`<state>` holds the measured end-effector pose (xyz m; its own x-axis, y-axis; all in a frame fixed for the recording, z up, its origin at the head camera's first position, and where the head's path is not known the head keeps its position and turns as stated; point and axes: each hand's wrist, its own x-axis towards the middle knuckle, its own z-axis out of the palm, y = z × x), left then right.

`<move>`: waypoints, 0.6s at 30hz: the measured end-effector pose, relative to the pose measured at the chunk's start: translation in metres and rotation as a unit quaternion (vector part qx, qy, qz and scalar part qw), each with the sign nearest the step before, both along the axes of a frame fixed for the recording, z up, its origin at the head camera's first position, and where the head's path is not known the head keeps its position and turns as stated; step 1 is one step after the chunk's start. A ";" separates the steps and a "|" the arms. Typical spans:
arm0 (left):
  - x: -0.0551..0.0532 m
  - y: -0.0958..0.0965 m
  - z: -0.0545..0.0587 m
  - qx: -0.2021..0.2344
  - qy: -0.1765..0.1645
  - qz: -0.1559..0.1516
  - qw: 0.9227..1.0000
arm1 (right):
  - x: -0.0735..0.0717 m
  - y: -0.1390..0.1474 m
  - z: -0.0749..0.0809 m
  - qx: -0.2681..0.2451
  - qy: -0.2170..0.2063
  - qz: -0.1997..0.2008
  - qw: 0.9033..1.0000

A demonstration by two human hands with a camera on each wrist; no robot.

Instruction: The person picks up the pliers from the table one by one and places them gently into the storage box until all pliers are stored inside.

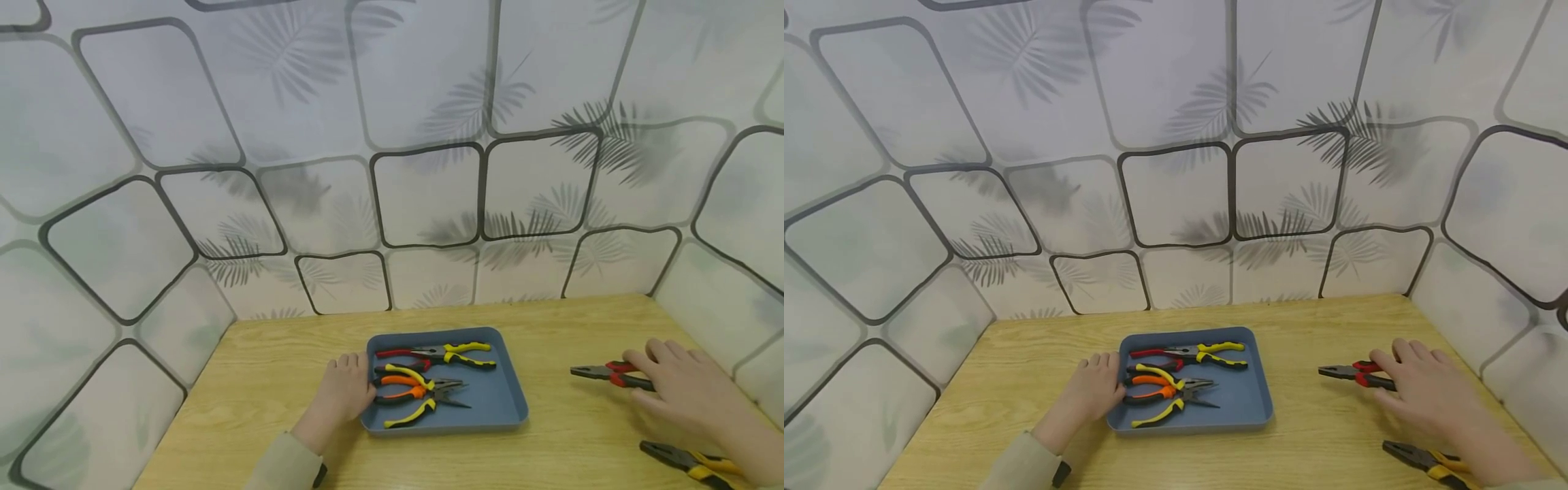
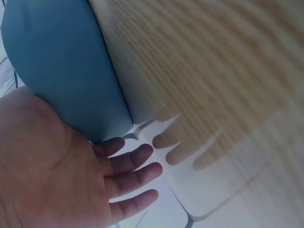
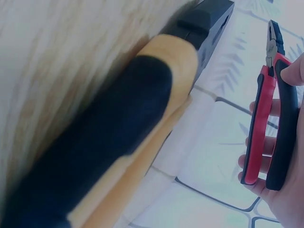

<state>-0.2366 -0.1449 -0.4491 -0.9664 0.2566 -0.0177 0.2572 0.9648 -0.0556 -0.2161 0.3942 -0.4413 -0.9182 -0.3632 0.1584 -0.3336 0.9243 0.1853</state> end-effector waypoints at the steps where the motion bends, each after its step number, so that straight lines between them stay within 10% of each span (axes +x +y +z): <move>1: 0.000 0.000 0.000 0.001 0.000 -0.001 1.000 | 0.000 -0.001 0.000 -0.001 0.001 0.000 1.000; 18: 0.001 0.001 0.003 0.010 -0.007 0.004 1.000 | -0.003 -0.017 0.008 -0.018 -0.002 0.013 1.000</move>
<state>-0.2355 -0.1437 -0.4460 -0.9682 0.2488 -0.0265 0.2496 0.9678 -0.0333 -0.2191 0.3773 -0.4336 -0.9088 -0.3818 0.1680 -0.3589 0.9210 0.1513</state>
